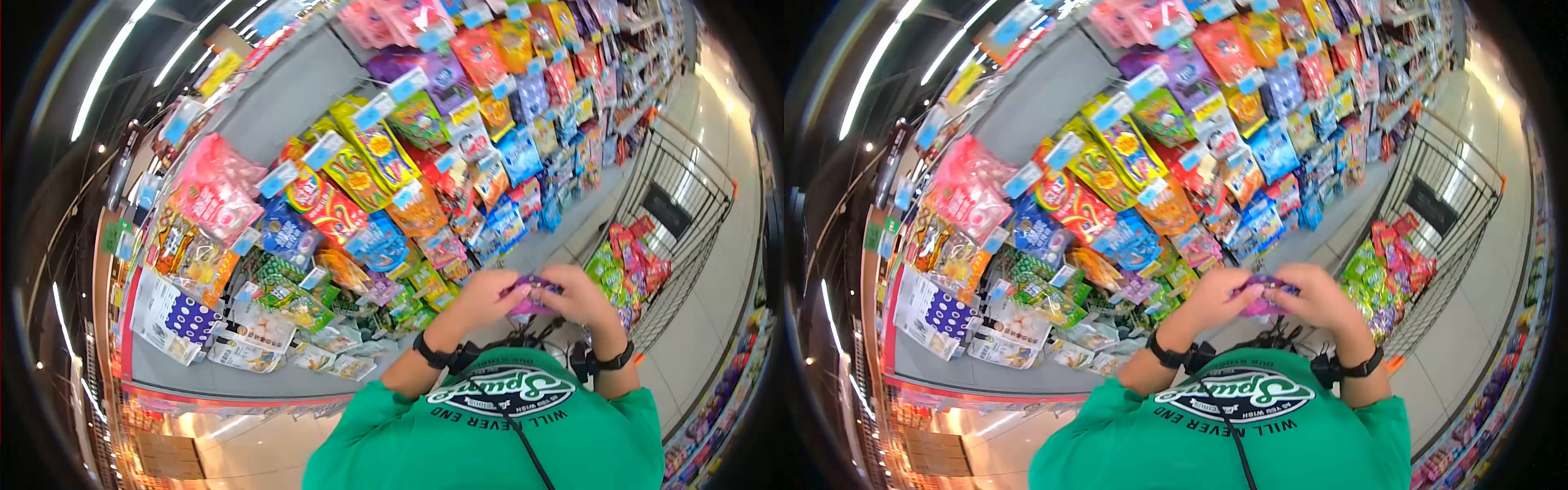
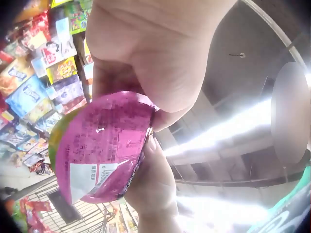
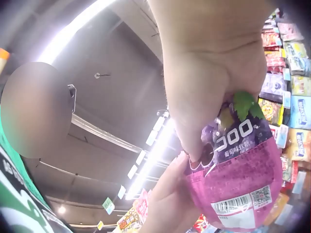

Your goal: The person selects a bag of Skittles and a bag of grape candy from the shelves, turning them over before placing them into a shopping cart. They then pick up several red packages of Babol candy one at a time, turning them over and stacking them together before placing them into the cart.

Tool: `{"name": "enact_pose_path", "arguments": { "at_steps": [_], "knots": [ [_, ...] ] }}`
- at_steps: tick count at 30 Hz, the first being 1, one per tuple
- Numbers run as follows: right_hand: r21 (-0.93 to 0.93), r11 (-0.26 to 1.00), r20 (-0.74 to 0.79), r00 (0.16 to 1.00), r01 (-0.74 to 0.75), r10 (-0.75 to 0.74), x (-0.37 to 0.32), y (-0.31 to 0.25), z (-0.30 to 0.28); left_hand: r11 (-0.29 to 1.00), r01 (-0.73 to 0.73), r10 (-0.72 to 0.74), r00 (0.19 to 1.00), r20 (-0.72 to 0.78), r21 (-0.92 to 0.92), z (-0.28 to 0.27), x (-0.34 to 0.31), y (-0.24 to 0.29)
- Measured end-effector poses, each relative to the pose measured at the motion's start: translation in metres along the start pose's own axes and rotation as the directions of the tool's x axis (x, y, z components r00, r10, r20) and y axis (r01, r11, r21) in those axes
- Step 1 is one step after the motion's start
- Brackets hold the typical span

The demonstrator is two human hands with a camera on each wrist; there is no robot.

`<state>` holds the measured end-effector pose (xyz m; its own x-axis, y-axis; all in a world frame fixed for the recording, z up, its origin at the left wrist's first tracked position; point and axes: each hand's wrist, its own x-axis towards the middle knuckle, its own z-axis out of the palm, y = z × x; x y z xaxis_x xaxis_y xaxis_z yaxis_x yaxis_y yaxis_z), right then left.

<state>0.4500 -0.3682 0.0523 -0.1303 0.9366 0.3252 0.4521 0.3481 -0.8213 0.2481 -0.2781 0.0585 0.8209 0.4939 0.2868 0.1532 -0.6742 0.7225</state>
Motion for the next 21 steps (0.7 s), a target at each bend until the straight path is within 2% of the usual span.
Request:
{"name": "enact_pose_path", "arguments": {
  "at_steps": [1,2,7,10,12,15,17,19,20,21],
  "knots": [
    [-0.047,0.996,-0.021,0.996,0.080,-0.081,0.003,-0.006,0.011,0.997,-0.027,0.030,0.999,-0.032,0.066,-0.007,-0.011,0.002],
    [-0.043,0.996,0.009,0.997,0.082,-0.082,0.005,-0.017,0.019,0.991,-0.047,0.055,0.996,-0.063,0.127,-0.014,-0.022,0.003],
    [-0.051,0.989,0.036,0.990,0.140,-0.139,0.012,-0.052,0.072,0.978,-0.149,0.164,0.982,-0.093,0.146,-0.044,-0.079,-0.003],
    [-0.094,0.981,0.048,0.985,0.172,-0.168,0.014,-0.070,0.097,0.975,-0.139,0.157,0.982,-0.100,0.173,-0.057,-0.106,-0.008],
    [-0.095,0.977,0.099,0.979,0.189,-0.179,0.017,-0.077,0.114,0.980,-0.033,0.037,0.999,-0.017,0.195,-0.072,-0.123,-0.001],
    [-0.095,0.983,0.124,0.982,0.158,-0.145,0.021,-0.088,0.136,0.972,-0.092,0.101,0.994,-0.030,0.217,-0.086,-0.144,-0.011],
    [-0.115,0.981,0.120,0.983,0.156,-0.142,0.028,-0.101,0.143,0.968,-0.139,0.155,0.986,-0.063,0.210,-0.101,-0.155,-0.009],
    [-0.144,0.965,0.086,0.974,0.219,-0.208,0.033,-0.109,0.151,0.975,-0.118,0.160,0.960,-0.230,0.186,-0.116,-0.165,-0.007],
    [-0.152,0.964,0.071,0.975,0.218,-0.210,0.035,-0.113,0.152,0.973,-0.134,0.175,0.960,-0.220,0.189,-0.124,-0.170,-0.005],
    [-0.210,0.950,0.080,0.973,0.229,-0.217,0.037,-0.118,0.152,0.973,-0.121,0.176,0.940,-0.294,0.198,-0.132,-0.175,-0.003]
  ]
}}
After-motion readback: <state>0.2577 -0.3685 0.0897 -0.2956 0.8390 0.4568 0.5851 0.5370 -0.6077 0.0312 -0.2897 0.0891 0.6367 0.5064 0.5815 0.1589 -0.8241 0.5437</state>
